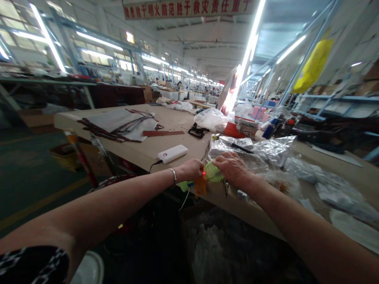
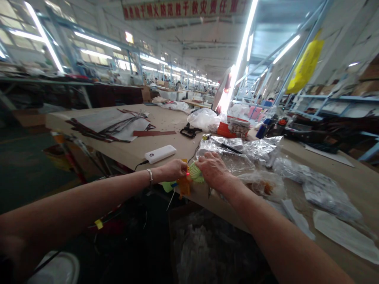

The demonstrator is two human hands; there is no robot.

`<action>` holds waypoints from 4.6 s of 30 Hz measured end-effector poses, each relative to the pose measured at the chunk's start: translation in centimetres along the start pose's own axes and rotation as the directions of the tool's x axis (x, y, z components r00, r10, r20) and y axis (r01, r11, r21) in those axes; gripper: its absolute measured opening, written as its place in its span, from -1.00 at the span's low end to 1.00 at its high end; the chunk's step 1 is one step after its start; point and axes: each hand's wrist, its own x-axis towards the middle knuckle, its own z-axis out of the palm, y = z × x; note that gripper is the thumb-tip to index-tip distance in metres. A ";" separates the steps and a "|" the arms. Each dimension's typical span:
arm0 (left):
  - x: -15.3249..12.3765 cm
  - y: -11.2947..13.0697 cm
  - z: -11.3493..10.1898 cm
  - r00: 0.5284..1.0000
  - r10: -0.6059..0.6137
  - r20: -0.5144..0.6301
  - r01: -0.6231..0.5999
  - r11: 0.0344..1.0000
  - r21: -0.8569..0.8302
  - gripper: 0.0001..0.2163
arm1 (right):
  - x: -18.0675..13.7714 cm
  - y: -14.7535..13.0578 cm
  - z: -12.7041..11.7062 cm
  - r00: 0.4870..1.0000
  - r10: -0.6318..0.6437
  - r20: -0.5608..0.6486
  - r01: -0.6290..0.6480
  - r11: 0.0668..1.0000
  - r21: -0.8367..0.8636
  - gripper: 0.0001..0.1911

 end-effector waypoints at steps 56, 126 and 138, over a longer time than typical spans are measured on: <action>1.5 0.0 -0.4 0.990 -0.007 0.140 -0.023 0.977 0.211 -0.81 | 1.0 0.6 2.0 0.994 0.110 0.015 -0.111 0.989 0.101 -0.77; -8.1 1.1 0.5 0.945 0.119 -0.305 -0.024 0.954 0.298 -0.80 | 3.8 -3.6 1.8 0.993 -0.010 0.116 0.001 0.997 0.072 -0.80; -6.6 0.8 6.7 0.934 0.040 -0.355 0.119 0.903 0.413 -0.72 | 5.1 -4.0 2.3 0.974 0.057 0.220 -0.064 0.998 0.021 -0.81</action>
